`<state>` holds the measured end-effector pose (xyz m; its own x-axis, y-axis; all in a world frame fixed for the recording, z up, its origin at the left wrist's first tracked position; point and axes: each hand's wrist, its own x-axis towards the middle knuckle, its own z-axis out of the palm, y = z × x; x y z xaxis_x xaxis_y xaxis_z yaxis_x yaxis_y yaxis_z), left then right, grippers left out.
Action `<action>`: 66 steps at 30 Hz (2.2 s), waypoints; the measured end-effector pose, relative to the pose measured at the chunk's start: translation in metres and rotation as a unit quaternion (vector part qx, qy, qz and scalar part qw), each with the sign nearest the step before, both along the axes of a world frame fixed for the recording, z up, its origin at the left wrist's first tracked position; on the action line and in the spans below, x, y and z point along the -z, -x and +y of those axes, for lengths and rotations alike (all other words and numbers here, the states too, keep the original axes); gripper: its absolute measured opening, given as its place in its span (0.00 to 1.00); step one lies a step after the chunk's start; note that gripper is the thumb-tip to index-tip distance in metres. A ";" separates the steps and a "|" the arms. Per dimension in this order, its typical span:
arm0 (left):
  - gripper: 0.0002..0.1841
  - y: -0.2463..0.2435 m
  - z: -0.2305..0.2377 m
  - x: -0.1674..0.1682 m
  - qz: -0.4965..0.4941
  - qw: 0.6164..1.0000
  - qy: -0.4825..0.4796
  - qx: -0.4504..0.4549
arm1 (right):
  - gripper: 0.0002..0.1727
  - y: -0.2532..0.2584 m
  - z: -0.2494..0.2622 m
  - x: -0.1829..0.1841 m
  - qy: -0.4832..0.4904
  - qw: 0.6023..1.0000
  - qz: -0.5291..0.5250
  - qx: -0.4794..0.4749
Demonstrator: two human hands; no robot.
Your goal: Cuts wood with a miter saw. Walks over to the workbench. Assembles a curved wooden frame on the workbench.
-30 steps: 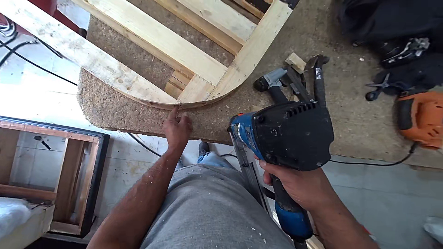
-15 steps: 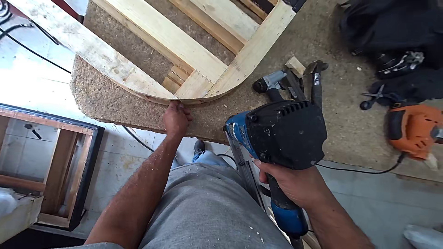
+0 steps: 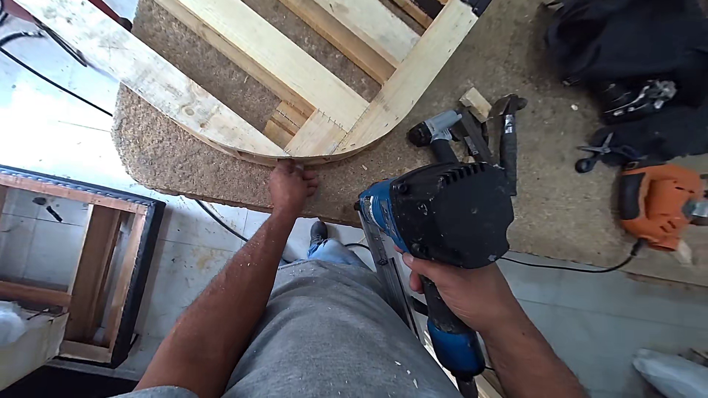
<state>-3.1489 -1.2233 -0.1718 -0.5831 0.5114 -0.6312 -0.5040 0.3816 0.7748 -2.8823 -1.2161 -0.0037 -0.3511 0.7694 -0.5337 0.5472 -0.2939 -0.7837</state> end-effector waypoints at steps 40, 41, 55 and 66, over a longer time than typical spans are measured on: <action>0.15 0.011 -0.005 0.004 0.013 0.997 0.006 0.077 | 0.11 0.128 0.056 -0.090 0.073 0.997 0.039 0.000; 0.15 0.011 -0.005 0.004 0.012 0.997 0.006 0.077 | 0.11 0.131 0.056 -0.089 0.073 0.997 0.034 -0.001; 0.15 0.011 -0.005 0.011 0.005 0.997 -0.003 0.081 | 0.11 0.147 0.058 -0.083 0.069 0.998 0.011 0.006; 0.16 0.011 -0.005 0.011 -0.005 0.998 -0.006 0.070 | 0.10 0.152 0.057 -0.092 0.042 0.999 -0.002 -0.012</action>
